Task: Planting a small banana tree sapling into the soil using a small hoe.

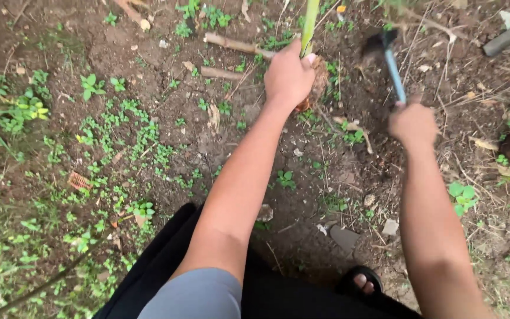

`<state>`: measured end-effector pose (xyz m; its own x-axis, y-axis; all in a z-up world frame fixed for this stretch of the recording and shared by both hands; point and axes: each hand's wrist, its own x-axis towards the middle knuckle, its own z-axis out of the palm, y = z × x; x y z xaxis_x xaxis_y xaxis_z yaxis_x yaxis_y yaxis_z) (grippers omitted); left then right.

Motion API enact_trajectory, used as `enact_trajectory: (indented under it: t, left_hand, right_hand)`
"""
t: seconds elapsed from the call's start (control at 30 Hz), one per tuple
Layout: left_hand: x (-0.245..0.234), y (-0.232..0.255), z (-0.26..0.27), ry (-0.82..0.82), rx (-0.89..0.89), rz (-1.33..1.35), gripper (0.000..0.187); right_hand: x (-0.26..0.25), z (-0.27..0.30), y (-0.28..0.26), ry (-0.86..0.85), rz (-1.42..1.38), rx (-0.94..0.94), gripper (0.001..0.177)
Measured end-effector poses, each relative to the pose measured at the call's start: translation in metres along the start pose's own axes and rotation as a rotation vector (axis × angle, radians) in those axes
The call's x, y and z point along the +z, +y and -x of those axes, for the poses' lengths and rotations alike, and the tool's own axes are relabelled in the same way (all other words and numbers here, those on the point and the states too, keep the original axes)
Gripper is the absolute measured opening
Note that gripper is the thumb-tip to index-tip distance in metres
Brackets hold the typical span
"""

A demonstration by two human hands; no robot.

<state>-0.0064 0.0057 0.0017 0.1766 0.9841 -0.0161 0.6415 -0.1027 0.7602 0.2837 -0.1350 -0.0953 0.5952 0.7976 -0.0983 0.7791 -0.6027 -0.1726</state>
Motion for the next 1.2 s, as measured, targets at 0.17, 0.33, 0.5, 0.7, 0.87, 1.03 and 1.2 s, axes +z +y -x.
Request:
enact_trajectory:
  t: [0.17,0.33,0.5,0.7,0.87,1.03,1.2]
  left_hand:
    - [0.0,-0.002,0.008,-0.137,-0.146,0.049,0.039]
    - [0.016,-0.015,-0.011,0.031,0.021,-0.04,0.029]
    - [-0.005,0.007,0.002,-0.076,-0.062,0.004,0.04]
    - [0.004,0.0,0.002,-0.001,-0.001,-0.043,0.03]
    - [-0.004,0.005,0.006,0.017,0.021,-0.033,0.029]
    - [-0.003,-0.013,0.011,0.033,-0.029,-0.019,0.029]
    - [-0.002,-0.013,0.002,0.058,0.002,0.003,0.026]
  right_hand:
    - [-0.015,0.032,0.002,0.367,-0.124,-0.061,0.022]
    - [0.068,-0.024,0.032,-0.052,0.145,-0.034,0.028]
    - [-0.034,0.023,-0.008,0.13,-0.078,-0.024,0.022]
    - [0.0,0.017,-0.029,0.175,-0.323,0.09,0.029]
    - [-0.001,-0.014,-0.011,-0.111,0.052,0.059,0.038]
    - [-0.059,0.041,-0.063,0.451,-0.346,-0.133,0.018]
    - [0.059,-0.007,0.003,0.246,-0.357,-0.107,0.028]
